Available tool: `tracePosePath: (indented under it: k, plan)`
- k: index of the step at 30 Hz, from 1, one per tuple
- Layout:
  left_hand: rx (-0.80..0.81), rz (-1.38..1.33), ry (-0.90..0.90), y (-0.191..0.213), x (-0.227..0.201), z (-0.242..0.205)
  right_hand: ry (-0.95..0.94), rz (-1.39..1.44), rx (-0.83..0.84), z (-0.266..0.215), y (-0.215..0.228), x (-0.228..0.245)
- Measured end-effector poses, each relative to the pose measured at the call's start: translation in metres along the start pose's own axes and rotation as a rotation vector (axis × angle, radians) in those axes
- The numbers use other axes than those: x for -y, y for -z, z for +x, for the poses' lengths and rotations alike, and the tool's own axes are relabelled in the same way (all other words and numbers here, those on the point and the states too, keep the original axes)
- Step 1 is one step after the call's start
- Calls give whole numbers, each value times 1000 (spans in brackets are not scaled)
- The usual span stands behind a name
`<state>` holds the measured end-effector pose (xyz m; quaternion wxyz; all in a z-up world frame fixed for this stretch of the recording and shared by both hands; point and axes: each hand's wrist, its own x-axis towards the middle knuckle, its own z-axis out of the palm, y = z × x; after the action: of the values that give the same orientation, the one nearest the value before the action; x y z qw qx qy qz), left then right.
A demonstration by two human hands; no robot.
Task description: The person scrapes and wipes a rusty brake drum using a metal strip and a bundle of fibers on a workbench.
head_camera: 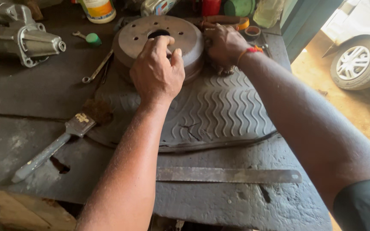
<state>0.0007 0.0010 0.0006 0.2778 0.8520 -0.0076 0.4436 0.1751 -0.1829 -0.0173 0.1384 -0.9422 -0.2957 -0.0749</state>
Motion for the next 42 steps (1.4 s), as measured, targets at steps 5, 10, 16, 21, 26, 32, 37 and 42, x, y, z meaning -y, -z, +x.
tracePosePath:
  k: [5,10,16,21,26,32,37,42]
  plan:
    - [-10,-17,-1,-1,1,3,227,-59,-154,-23,13,8]
    - [-86,-214,72,4,12,15,144,13,6,-78,35,39]
    - [-292,-646,228,17,30,28,320,79,1,-135,57,105]
    - [-359,-347,95,23,30,26,417,374,18,-132,36,161]
    - [-357,-224,-61,31,37,24,578,359,-99,-108,-1,192]
    - [-269,-177,-75,29,33,19,539,167,-50,-134,38,193]
    - [-220,-131,-52,31,28,13,498,127,155,-174,70,148]
    - [-191,-155,-27,33,20,8,383,-296,128,-203,96,29]
